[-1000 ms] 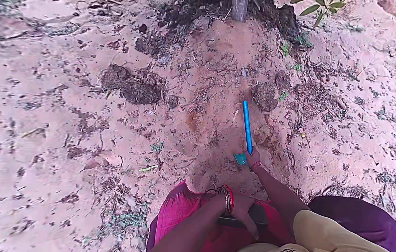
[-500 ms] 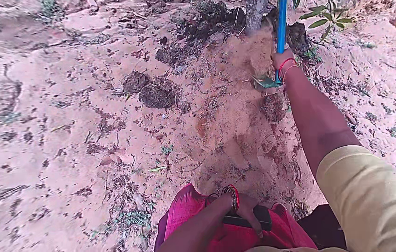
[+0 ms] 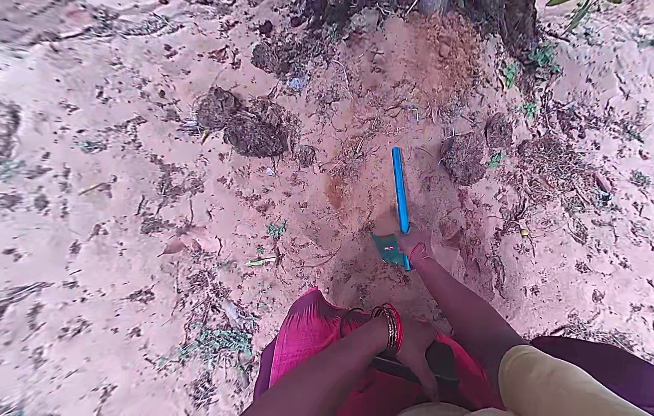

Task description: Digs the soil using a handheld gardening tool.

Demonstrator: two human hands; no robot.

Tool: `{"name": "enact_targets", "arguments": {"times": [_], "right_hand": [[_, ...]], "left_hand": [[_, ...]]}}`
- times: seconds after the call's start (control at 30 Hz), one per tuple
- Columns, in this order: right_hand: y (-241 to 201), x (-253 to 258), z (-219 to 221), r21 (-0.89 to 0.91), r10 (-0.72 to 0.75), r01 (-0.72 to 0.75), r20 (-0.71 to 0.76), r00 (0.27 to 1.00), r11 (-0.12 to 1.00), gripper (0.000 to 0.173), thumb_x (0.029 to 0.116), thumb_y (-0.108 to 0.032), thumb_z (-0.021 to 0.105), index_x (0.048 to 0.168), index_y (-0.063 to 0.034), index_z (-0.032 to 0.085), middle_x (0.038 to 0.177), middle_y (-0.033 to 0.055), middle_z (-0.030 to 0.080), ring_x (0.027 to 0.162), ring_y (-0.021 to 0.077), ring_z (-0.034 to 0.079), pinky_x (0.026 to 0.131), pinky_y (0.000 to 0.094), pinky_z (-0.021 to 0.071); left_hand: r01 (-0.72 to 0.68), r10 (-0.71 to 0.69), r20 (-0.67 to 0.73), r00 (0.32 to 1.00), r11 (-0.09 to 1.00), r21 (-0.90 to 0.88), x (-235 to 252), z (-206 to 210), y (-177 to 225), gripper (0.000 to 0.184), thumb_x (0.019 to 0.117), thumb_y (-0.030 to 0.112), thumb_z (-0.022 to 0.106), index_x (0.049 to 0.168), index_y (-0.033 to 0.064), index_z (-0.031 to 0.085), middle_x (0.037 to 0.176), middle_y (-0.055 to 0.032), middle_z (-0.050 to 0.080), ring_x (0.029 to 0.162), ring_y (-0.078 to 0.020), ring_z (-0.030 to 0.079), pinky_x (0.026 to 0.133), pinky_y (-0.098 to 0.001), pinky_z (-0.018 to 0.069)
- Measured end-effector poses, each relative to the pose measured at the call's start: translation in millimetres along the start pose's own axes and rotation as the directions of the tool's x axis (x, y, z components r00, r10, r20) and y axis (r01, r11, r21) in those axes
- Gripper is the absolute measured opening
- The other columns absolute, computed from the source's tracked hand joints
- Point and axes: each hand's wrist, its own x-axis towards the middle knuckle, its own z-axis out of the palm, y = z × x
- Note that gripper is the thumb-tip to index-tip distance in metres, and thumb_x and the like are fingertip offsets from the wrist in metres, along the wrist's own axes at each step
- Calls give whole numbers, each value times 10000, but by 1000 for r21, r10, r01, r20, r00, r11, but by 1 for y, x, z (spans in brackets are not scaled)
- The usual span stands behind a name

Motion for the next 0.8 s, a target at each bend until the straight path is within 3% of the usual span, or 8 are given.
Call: {"name": "enact_targets", "arguments": {"times": [0.03,0.1,0.2,0.43,0.6,0.67,0.73,0.8], "right_hand": [[16,-2,18,-39,3,-4,-36,999,999,458,1068,-189,538,1445,57,456,1189,247,657,1057,314,673,953,459,524],[54,3,44,-82,-36,25,-130,991,996,512,1062,-194,543,1491,60,428,1321,279,629,1224,372,635,1066,497,479],[55,33,44,-98,-92,77,-167,982,992,494,1049,-207,556,1457,57,472,1246,276,664,1174,390,656,1033,523,495],[-44,57,3,231,-44,104,-251,967,967,380,1062,-216,567,1320,63,550,1066,247,665,950,343,665,883,504,524],[-169,67,-101,140,-265,385,-515,815,912,447,1041,-220,576,1395,42,503,1184,265,664,1105,369,662,969,535,510],[-214,70,-163,54,-349,443,-534,770,895,468,1033,-204,564,1427,34,478,1198,254,659,1074,347,675,932,518,532],[-235,59,-214,-25,-358,399,-492,794,917,413,1037,-224,567,1352,40,524,1123,204,645,949,274,660,850,458,533],[-219,40,-242,-99,-313,300,-428,848,949,377,1047,-251,558,1302,26,560,1033,140,618,827,200,614,773,394,517]], "left_hand": [[-6,6,2,1000,1000,-7,-2,-1,0,785,878,324,821,1439,-88,456,1261,-335,611,1203,-467,594,1006,-651,436],[-7,7,17,1000,1000,-20,-2,0,-1,755,886,307,814,1423,-98,470,1259,-343,609,1206,-469,591,1010,-648,429],[68,-67,26,997,996,-55,4,1,-12,775,898,329,799,1461,-75,451,1307,-342,588,1250,-465,566,1045,-645,407],[197,-202,-19,979,971,-138,6,-7,-22,706,909,301,794,1398,-105,488,1327,-342,573,1265,-458,550,1068,-638,395],[125,-127,-12,992,985,-122,9,-11,-16,711,910,298,790,1419,-91,483,1339,-331,571,1268,-455,549,1069,-646,392],[113,-115,-10,993,987,-113,10,-12,-16,709,912,308,789,1416,-88,486,1340,-326,571,1265,-448,553,1069,-639,398],[145,-146,-8,989,987,-72,10,-14,-18,726,914,337,785,1421,-85,481,1344,-326,570,1271,-451,551,1070,-640,399],[181,-181,-3,984,983,-16,13,-15,-19,758,912,376,783,1433,-76,468,1352,-317,570,1280,-445,552,1071,-639,405]]}}
